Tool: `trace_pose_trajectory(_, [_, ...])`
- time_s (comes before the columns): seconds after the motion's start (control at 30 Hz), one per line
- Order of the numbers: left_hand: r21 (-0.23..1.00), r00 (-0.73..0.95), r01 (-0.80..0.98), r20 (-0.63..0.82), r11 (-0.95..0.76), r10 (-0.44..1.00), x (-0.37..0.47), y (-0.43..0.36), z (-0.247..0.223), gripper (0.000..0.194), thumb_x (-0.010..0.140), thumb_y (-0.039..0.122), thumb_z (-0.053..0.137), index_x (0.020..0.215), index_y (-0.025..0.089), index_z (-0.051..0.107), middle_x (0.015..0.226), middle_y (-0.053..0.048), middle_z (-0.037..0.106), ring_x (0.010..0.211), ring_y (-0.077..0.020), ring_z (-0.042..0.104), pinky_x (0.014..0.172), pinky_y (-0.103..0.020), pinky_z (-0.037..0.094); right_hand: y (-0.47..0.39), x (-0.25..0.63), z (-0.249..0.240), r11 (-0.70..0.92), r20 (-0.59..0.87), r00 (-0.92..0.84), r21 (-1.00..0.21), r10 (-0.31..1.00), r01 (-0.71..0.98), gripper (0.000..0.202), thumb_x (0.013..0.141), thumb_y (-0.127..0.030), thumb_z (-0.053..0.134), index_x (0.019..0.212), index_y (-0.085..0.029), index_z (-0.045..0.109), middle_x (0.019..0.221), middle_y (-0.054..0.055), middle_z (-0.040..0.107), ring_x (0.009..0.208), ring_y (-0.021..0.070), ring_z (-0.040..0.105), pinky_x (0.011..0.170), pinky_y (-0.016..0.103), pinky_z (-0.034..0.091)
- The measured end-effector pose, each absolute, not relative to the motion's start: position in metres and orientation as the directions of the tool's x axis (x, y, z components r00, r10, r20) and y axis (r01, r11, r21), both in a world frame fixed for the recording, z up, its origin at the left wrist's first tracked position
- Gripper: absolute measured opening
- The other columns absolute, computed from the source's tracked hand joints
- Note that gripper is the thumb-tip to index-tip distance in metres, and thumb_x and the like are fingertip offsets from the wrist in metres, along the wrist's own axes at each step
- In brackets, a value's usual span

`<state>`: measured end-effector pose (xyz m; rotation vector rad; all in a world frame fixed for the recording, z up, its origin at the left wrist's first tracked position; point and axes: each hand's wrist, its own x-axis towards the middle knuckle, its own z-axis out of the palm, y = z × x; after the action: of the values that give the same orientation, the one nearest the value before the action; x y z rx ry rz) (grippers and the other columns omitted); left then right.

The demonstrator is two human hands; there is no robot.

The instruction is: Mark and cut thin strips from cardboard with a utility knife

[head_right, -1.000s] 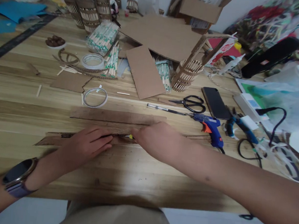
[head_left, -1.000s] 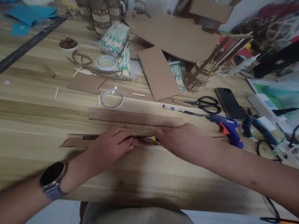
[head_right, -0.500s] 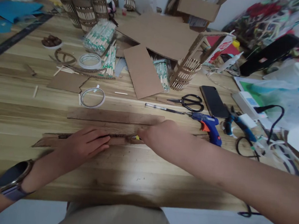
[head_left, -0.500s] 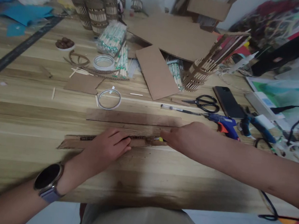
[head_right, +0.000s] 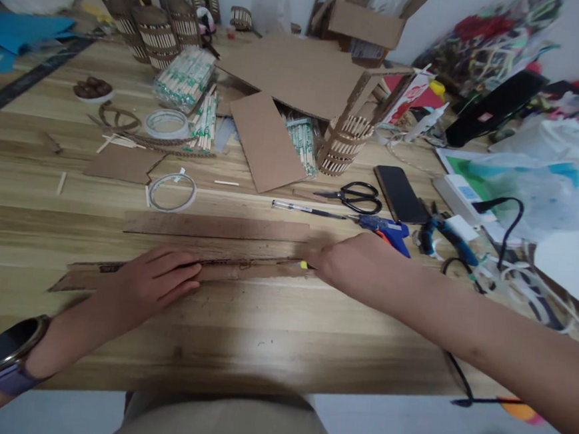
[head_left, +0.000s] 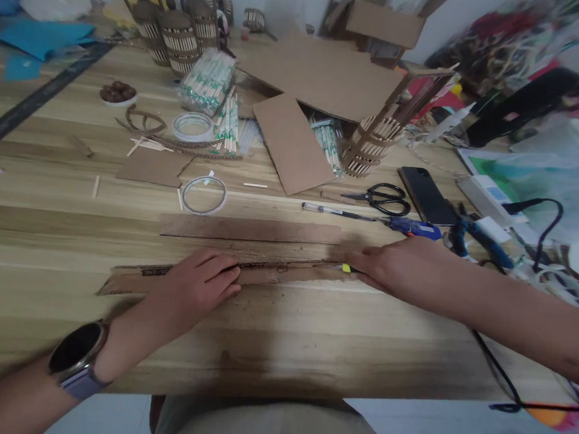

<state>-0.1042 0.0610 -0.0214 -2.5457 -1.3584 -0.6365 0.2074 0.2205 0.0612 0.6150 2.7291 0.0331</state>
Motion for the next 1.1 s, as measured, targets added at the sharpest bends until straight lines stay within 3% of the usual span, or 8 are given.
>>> trace_pose_trajectory(0.1, [0.003, 0.505, 0.820, 0.469, -0.573, 0.725, -0.104, 0.061, -0.022, 0.027, 0.108, 0.021, 0.042, 0.100, 0.013, 0.067, 0.093, -0.006, 0.073, 0.090, -0.0193, 0.066, 0.083, -0.035, 0.058, 0.222, 0.211, 0.066, 0.906, -0.380, -0.832, 0.042, 0.404, 0.420, 0.018, 0.099, -0.029, 0.051, 0.103, -0.023, 0.068, 0.077, 0.002, 0.072, 0.061, 0.0187, 0.064, 0.052, 0.028, 0.030])
trace_pose_trajectory(0.23, [0.014, 0.476, 0.834, 0.489, -0.552, 0.731, -0.104, 0.059, -0.019, 0.029, 0.109, 0.023, 0.040, 0.100, 0.015, 0.067, 0.094, -0.004, 0.072, 0.089, -0.0178, 0.068, 0.083, -0.033, 0.059, 0.216, 0.213, 0.062, 0.864, -0.260, -0.831, 0.027, 0.492, 0.503, 0.026, 0.099, -0.044, 0.053, 0.103, -0.021, 0.063, 0.104, 0.007, 0.070, 0.069, 0.0173, 0.065, 0.051, 0.026, 0.030])
trace_pose_trajectory(0.37, [-0.002, 0.491, 0.829, 0.480, -0.559, 0.727, -0.107, 0.055, -0.014, 0.027, 0.109, 0.022, 0.041, 0.100, 0.016, 0.066, 0.093, -0.004, 0.073, 0.086, -0.0177, 0.068, 0.081, -0.034, 0.059, 0.209, 0.217, 0.045, 0.866, -0.254, -0.833, 0.035, 0.491, 0.500, 0.023, 0.097, -0.037, 0.058, 0.114, -0.022, 0.061, 0.126, 0.007, 0.066, 0.074, 0.0160, 0.068, 0.050, 0.024, 0.031])
trace_pose_trajectory(0.47, [-0.006, 0.491, 0.829, 0.486, -0.559, 0.723, -0.108, 0.053, -0.014, 0.024, 0.108, 0.022, 0.043, 0.103, 0.017, 0.065, 0.094, -0.004, 0.073, 0.085, -0.0178, 0.067, 0.080, -0.034, 0.059, 0.203, 0.219, 0.038, 0.870, -0.237, -0.837, 0.103, 0.493, 0.483, 0.017, 0.098, -0.028, 0.054, 0.111, -0.020, 0.062, 0.122, 0.007, 0.069, 0.070, 0.0147, 0.068, 0.049, 0.025, 0.029])
trace_pose_trajectory(0.6, [-0.022, 0.504, 0.822, 0.494, -0.569, 0.709, -0.109, 0.052, -0.015, 0.021, 0.107, 0.019, 0.044, 0.103, 0.016, 0.065, 0.093, -0.005, 0.073, 0.087, -0.0184, 0.066, 0.082, -0.033, 0.058, 0.194, 0.218, 0.039, 0.872, -0.198, -0.850, 0.062, 0.488, 0.486, 0.019, 0.096, -0.029, 0.056, 0.111, -0.020, 0.063, 0.109, 0.006, 0.072, 0.072, 0.0156, 0.068, 0.049, 0.024, 0.032])
trace_pose_trajectory(0.7, [-0.026, 0.514, 0.822, 0.463, -0.569, 0.722, -0.111, 0.051, -0.014, 0.020, 0.106, 0.017, 0.045, 0.104, 0.017, 0.065, 0.096, -0.005, 0.073, 0.089, -0.0190, 0.067, 0.084, -0.033, 0.057, 0.190, 0.218, 0.038, 0.856, -0.188, -0.836, 0.051, 0.515, 0.515, 0.025, 0.095, -0.030, 0.060, 0.118, -0.021, 0.061, 0.111, 0.006, 0.073, 0.077, 0.0173, 0.069, 0.048, 0.024, 0.032])
trace_pose_trajectory(0.9, [0.040, 0.495, 0.834, 0.389, -0.551, 0.777, -0.120, 0.044, -0.019, 0.020, 0.100, 0.010, 0.050, 0.110, 0.020, 0.064, 0.101, -0.005, 0.073, 0.093, -0.0204, 0.067, 0.088, -0.036, 0.056, 0.190, 0.221, 0.032, 0.869, -0.164, -0.853, 0.088, 0.495, 0.487, 0.019, 0.099, -0.022, 0.050, 0.110, -0.018, 0.063, 0.103, 0.007, 0.073, 0.072, 0.0156, 0.067, 0.051, 0.025, 0.033])
trace_pose_trajectory(1.1, [0.028, 0.490, 0.833, 0.427, -0.553, 0.760, -0.124, 0.042, -0.020, 0.019, 0.100, 0.010, 0.050, 0.109, 0.019, 0.064, 0.100, -0.005, 0.073, 0.092, -0.0203, 0.068, 0.087, -0.035, 0.057, 0.193, 0.222, 0.030, 0.894, -0.134, -0.885, 0.099, 0.446, 0.436, 0.020, 0.101, -0.031, 0.052, 0.110, -0.018, 0.064, 0.110, 0.008, 0.072, 0.072, 0.0158, 0.067, 0.051, 0.026, 0.034])
